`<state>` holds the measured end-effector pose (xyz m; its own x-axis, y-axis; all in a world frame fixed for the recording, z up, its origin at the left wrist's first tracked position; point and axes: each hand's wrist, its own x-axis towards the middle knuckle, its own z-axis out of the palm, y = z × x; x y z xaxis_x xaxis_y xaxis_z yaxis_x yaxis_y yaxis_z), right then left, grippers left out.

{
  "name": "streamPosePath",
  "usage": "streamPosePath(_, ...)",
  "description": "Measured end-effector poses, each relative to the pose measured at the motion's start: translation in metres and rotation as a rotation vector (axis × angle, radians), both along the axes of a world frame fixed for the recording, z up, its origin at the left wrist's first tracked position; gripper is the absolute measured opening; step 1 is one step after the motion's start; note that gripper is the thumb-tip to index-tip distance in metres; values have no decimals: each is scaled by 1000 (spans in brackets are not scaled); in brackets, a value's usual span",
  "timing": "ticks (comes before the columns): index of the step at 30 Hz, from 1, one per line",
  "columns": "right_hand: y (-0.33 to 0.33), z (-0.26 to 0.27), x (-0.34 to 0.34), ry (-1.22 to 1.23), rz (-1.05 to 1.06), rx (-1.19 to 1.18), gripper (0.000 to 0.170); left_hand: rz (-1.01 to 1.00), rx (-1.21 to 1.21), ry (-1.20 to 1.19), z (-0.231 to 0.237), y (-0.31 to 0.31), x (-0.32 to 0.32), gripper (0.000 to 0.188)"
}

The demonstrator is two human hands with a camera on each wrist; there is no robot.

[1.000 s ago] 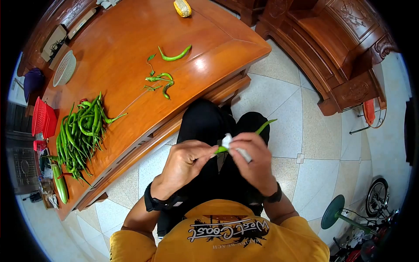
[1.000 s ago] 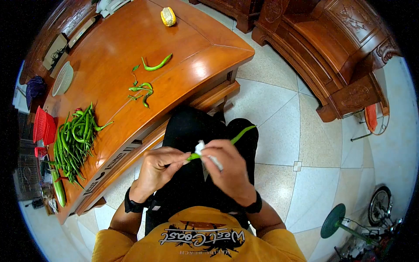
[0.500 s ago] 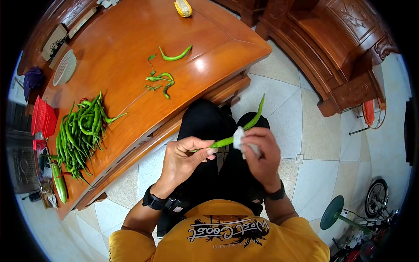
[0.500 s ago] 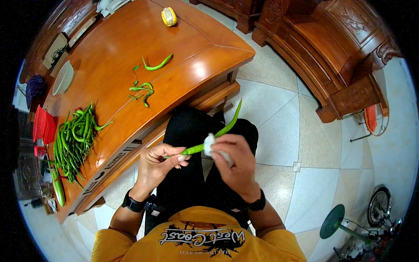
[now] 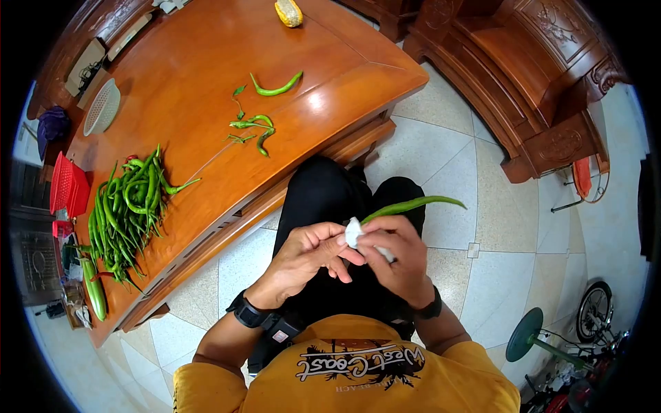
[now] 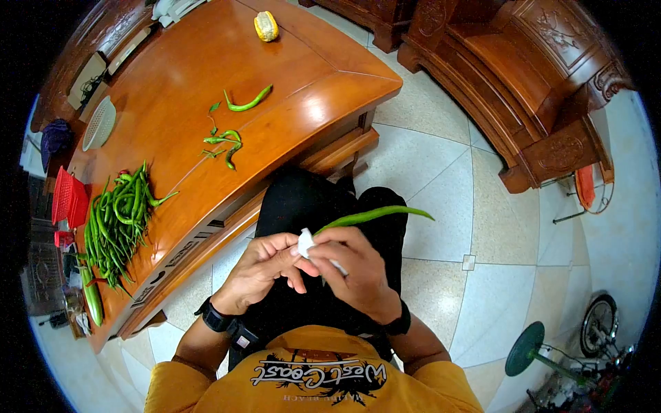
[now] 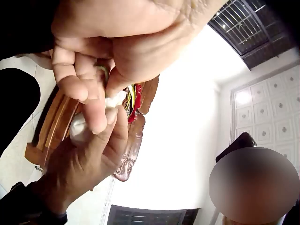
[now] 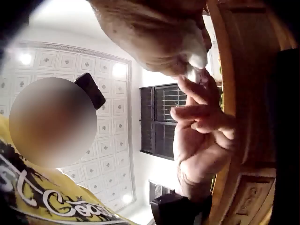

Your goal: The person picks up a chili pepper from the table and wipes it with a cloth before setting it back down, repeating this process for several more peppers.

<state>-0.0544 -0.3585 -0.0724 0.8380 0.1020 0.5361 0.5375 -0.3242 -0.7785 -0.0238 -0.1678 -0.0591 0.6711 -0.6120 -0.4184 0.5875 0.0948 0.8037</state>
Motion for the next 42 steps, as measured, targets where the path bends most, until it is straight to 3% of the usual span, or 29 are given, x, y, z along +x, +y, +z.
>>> streamPosePath(4,-5,0,5,-1,-109,-48,18,-40,15,-12,5,1,1,32)
streamPosePath(11,-45,-4,19,-65,-497,-108,17,-146,77,34,14,10,1,29)
streamPosePath(15,-46,-3,19,-54,-512,-76,16,-218,87,49,15,15,3,30)
streamPosePath(23,-20,-1,4,12,-114,-62,18,-149,148,-15,16,14,4,26)
streamPosePath(30,-45,4,17,-99,-462,-118,15,-214,197,-3,17,25,5,23)
streamPosePath(34,-53,-1,17,-81,-562,-18,15,-240,200,-7,13,28,4,23)
streamPosePath(37,-45,-1,14,-96,-493,-87,15,-232,207,-5,14,26,5,23)
streamPosePath(42,-14,3,5,-10,-172,-58,15,-178,210,-11,21,16,7,22)
